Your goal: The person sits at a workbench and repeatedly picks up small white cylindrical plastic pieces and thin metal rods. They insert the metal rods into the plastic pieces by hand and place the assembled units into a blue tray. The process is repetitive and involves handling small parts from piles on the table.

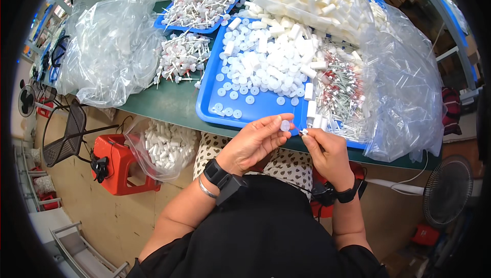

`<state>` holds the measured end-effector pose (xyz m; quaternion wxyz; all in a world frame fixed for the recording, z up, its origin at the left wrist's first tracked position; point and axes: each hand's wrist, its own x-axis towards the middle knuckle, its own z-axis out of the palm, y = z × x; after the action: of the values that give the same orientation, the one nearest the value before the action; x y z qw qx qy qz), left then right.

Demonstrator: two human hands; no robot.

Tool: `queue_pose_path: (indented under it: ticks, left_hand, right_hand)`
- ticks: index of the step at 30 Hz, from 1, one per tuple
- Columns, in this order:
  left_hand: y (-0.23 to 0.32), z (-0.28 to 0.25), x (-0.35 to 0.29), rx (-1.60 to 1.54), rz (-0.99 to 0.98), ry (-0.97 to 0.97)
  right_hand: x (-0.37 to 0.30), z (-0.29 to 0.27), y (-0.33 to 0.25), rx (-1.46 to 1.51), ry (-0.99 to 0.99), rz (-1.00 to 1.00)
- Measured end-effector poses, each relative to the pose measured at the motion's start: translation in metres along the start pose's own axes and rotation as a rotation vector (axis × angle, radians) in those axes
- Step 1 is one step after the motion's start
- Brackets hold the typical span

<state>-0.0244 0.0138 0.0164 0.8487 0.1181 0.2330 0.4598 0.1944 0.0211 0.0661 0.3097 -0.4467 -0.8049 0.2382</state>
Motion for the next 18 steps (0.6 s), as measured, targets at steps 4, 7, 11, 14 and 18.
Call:
queue_pose_path:
  ticks: [4,7,11,14,18]
  left_hand:
    - [0.000,-0.001,0.001,-0.017,-0.013,-0.028]
    - [0.000,-0.002,0.001,-0.038,-0.013,-0.059]
    - [-0.004,-0.011,0.003,0.000,0.001,-0.060]
    - [-0.003,-0.006,0.001,0.075,0.029,0.009]
    - [0.001,0.007,-0.004,0.078,0.071,0.104]
  right_hand:
    - [-0.003,-0.008,0.001,0.132,-0.146,0.065]
    - [-0.002,-0.013,-0.002,0.190,-0.213,0.188]
    - [-0.004,-0.015,-0.001,0.283,-0.228,0.223]
    - [-0.005,-0.013,0.000,0.294,-0.217,0.207]
    - [-0.003,-0.016,-0.005,0.285,-0.213,0.266]
